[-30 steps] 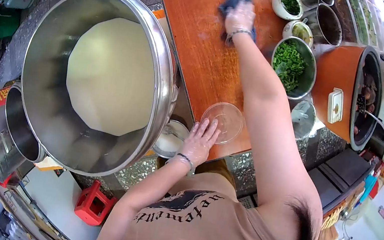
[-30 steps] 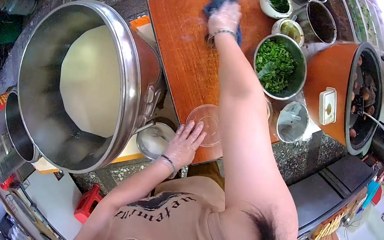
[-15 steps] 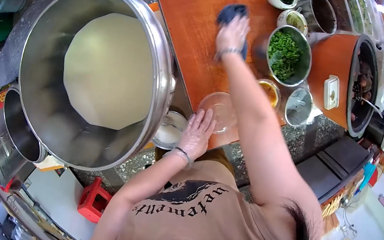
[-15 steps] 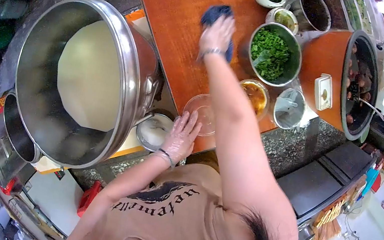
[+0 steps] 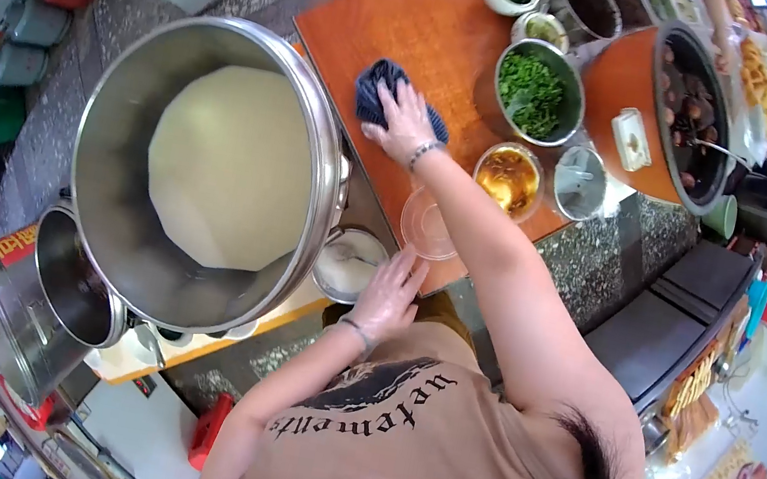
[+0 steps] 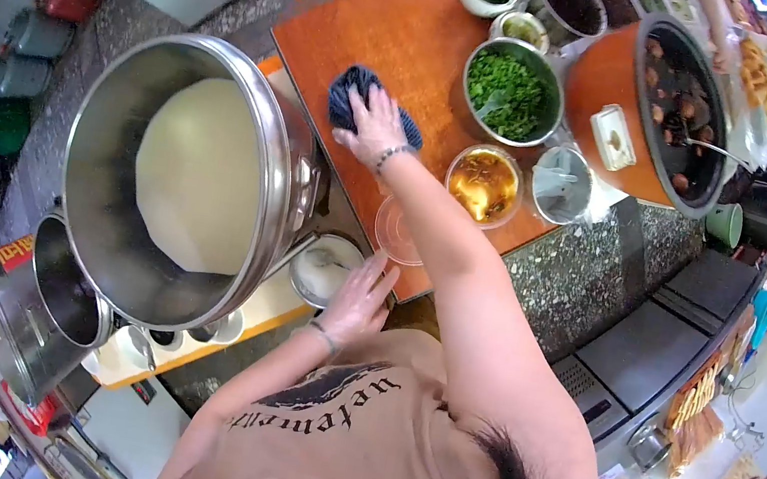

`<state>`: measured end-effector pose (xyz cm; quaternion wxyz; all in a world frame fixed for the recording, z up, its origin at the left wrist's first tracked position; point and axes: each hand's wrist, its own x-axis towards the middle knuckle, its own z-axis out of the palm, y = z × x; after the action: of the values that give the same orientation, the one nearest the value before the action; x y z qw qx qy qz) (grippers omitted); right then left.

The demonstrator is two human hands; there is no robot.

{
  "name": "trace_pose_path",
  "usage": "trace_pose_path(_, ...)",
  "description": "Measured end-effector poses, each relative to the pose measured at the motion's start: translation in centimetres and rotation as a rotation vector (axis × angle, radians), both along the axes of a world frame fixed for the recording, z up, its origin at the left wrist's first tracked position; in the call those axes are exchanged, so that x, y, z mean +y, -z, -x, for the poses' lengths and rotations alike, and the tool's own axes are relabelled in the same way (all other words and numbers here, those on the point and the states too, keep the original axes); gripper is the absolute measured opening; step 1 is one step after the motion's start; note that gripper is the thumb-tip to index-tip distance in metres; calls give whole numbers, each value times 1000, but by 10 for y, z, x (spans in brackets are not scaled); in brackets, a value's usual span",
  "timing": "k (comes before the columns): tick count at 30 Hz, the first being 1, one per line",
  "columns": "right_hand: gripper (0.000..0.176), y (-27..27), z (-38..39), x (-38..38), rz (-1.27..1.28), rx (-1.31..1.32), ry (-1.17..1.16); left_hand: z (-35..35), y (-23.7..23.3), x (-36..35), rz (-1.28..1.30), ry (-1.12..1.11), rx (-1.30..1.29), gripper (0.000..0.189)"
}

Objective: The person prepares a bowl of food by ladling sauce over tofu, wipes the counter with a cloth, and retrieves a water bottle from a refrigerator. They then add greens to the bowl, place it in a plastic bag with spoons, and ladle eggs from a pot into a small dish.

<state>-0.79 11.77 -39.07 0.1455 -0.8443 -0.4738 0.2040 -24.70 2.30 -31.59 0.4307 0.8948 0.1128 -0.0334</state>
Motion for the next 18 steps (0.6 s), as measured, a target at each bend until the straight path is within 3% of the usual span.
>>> trace_pose_path(2, 69, -36, 7, -20, -116, 13, 48, 15, -29, 11, 85, 0, -41, 63)
trace_pose_path(4, 65, -74, 18, -49, -347, 70, 100, 31, -69, 28, 398, 5, -54, 58)
trace_pose_path(7, 58, -179, 43, -95, -524, 73, 155, 36, -155, 69, 508, 33, -97, 53)
trace_pose_path(9, 36, -232, 60, -123, -764, 277, 192, 26, -207, 91, 470, -4, -217, 50)
trace_pose_path(10, 36, -257, 68, -134, -779, 258, 202, 23, -224, 92, 570, -45, -278, 49)
trace_pose_path(12, 14, -303, 82, -156, -755, 141, -32, 12, -268, 96, 266, 29, -486, 41)
trace_pose_path(15, 11, -378, 83, -201, -1010, 71, -3, 16, -326, 90, 203, 13, -909, 30)
trace_pose_path(16, 12, -410, 83, -223, -1143, 90, 37, 37, -345, 89, 195, -268, -950, 31)
trace_pose_path(17, 27, -428, 74, -258, -1331, -51, 79, 43, -379, 86, 562, -196, -1207, 32)
trace_pose_path(18, 42, -448, 67, -284, -1519, -203, 124, 47, -416, 90, 153, 230, -1378, 35)
